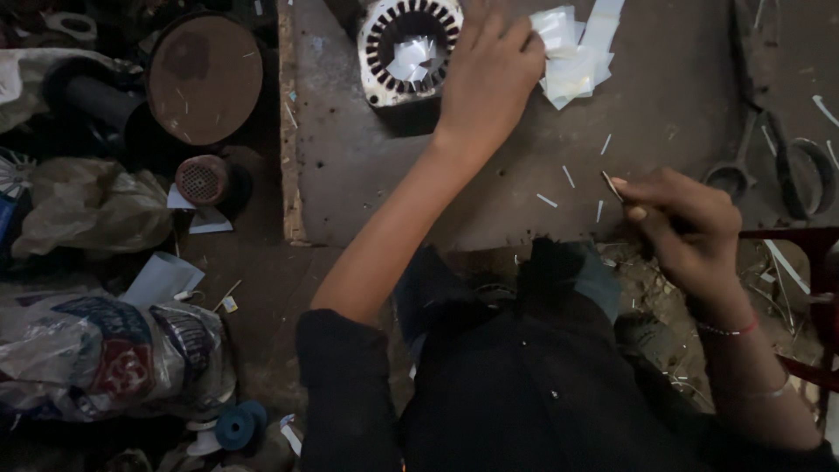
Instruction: The person cuts small strips of white paper with scissors and inserts them into the internal slots of a metal motor stator by hand.
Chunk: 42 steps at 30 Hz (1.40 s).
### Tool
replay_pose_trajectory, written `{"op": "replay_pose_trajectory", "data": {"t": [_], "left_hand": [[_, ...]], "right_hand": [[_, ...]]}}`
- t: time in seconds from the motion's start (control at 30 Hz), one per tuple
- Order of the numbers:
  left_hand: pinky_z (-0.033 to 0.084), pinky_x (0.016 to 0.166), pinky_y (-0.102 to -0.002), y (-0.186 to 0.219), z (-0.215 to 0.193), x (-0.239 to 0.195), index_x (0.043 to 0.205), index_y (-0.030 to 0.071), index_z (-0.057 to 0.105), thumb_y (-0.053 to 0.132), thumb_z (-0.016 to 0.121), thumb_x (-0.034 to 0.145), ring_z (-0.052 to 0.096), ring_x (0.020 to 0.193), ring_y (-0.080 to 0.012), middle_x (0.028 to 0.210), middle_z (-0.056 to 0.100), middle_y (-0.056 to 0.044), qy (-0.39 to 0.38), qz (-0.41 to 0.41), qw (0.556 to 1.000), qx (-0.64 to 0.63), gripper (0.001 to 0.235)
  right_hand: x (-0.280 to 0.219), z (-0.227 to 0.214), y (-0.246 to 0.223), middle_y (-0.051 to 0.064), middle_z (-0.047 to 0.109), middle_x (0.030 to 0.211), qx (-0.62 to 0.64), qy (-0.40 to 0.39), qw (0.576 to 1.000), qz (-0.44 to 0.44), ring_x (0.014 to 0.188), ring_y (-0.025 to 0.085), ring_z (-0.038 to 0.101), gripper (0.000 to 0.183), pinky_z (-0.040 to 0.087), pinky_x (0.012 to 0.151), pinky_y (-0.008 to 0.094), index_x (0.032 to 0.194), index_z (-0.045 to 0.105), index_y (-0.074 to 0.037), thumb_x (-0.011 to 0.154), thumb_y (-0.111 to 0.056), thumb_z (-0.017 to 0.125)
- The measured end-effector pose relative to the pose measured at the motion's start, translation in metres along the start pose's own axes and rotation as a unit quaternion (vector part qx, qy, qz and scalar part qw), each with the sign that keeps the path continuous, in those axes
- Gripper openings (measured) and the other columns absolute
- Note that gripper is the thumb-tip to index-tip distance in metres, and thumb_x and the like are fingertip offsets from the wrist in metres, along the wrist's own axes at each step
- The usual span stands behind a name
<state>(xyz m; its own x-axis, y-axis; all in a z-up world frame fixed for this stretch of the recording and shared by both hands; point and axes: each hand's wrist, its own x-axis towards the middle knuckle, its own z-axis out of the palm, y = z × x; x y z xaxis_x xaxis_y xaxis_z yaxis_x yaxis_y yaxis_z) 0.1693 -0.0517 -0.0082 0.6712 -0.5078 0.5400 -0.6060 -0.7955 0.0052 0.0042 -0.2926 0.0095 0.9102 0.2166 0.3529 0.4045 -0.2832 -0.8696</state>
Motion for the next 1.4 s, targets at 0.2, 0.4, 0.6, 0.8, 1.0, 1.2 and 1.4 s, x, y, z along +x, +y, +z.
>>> {"op": "replay_pose_trajectory", "data": {"t": [0.2, 0.4, 0.6, 0.8, 1.0, 1.2, 1.4], "left_hand": [[0.018, 0.127, -0.051, 0.012, -0.016, -0.024, 0.092, 0.002, 0.074, 0.012, 0.075, 0.088, 0.052, 0.140, -0.0349, 0.116, 0.073, -0.016, -0.006, -0.014, 0.999, -0.038, 0.010], [0.008, 0.132, -0.056, 0.050, -0.066, -0.086, 0.112, 0.014, 0.075, 0.007, 0.071, 0.098, 0.057, 0.139, -0.0272, 0.122, 0.075, -0.007, -0.039, -0.022, 0.992, -0.116, 0.017], [0.010, 0.131, -0.059, 0.068, -0.091, -0.141, 0.120, 0.012, 0.074, 0.028, 0.072, 0.103, 0.057, 0.141, -0.0265, 0.122, 0.073, -0.005, -0.062, 0.000, 0.985, -0.158, 0.024], [0.003, 0.127, -0.067, 0.067, -0.087, -0.144, 0.129, 0.020, 0.075, 0.026, 0.072, 0.102, 0.052, 0.145, -0.0242, 0.126, 0.072, -0.002, -0.043, 0.002, 0.987, -0.153, 0.028], [0.005, 0.123, -0.071, 0.065, -0.094, -0.141, 0.123, 0.020, 0.075, 0.022, 0.072, 0.095, 0.049, 0.145, -0.0251, 0.126, 0.072, 0.002, -0.068, -0.016, 0.981, -0.180, 0.028], [0.004, 0.125, -0.070, 0.073, -0.083, -0.142, 0.136, 0.012, 0.075, 0.025, 0.068, 0.105, 0.044, 0.149, -0.0215, 0.123, 0.068, 0.000, -0.036, 0.007, 0.997, -0.068, 0.034], [0.003, 0.120, -0.072, 0.079, -0.092, -0.127, 0.121, 0.012, 0.077, 0.029, 0.068, 0.101, 0.044, 0.144, -0.0292, 0.121, 0.066, -0.004, -0.065, -0.048, 0.985, -0.151, 0.028]], "right_hand": [[-0.001, 0.000, 0.001, 0.004, 0.066, 0.085, 0.023, 0.002, 0.999, 0.030, 0.062, 0.004, 0.058, 0.023, 0.042, 0.053, 0.019, 0.123, 0.072, 0.000, 0.101, 0.002, 0.066], [0.003, 0.002, 0.003, 0.004, 0.067, 0.085, 0.019, 0.001, 1.000, 0.011, 0.063, 0.004, 0.059, 0.021, 0.044, 0.053, 0.019, 0.121, 0.072, 0.000, 0.101, 0.002, 0.066], [-0.003, 0.008, -0.023, 0.008, 0.067, 0.095, -0.167, -0.088, 0.982, -0.017, 0.073, 0.014, 0.064, 0.045, 0.050, 0.062, 0.028, 0.127, 0.073, -0.010, 0.086, 0.008, 0.066], [0.002, 0.026, -0.040, 0.006, 0.063, 0.094, -0.330, -0.166, 0.929, -0.032, 0.062, 0.021, 0.061, 0.064, 0.052, 0.057, 0.036, 0.131, 0.073, -0.018, 0.072, 0.009, 0.067], [0.009, 0.028, -0.041, 0.005, 0.061, 0.091, -0.412, -0.220, 0.881, -0.070, 0.067, 0.023, 0.063, 0.075, 0.051, 0.055, 0.038, 0.138, 0.065, -0.013, 0.064, 0.000, 0.071], [-0.005, 0.031, -0.023, 0.003, 0.060, 0.095, -0.487, -0.258, 0.825, -0.123, 0.071, 0.020, 0.063, 0.066, 0.051, 0.051, 0.032, 0.142, 0.061, -0.005, 0.077, -0.001, 0.074], [-0.002, 0.011, -0.004, 0.000, 0.063, 0.104, -0.456, -0.373, 0.796, -0.137, 0.067, 0.017, 0.062, 0.088, 0.052, 0.050, 0.032, 0.149, 0.053, -0.013, 0.065, -0.021, 0.077]]}}
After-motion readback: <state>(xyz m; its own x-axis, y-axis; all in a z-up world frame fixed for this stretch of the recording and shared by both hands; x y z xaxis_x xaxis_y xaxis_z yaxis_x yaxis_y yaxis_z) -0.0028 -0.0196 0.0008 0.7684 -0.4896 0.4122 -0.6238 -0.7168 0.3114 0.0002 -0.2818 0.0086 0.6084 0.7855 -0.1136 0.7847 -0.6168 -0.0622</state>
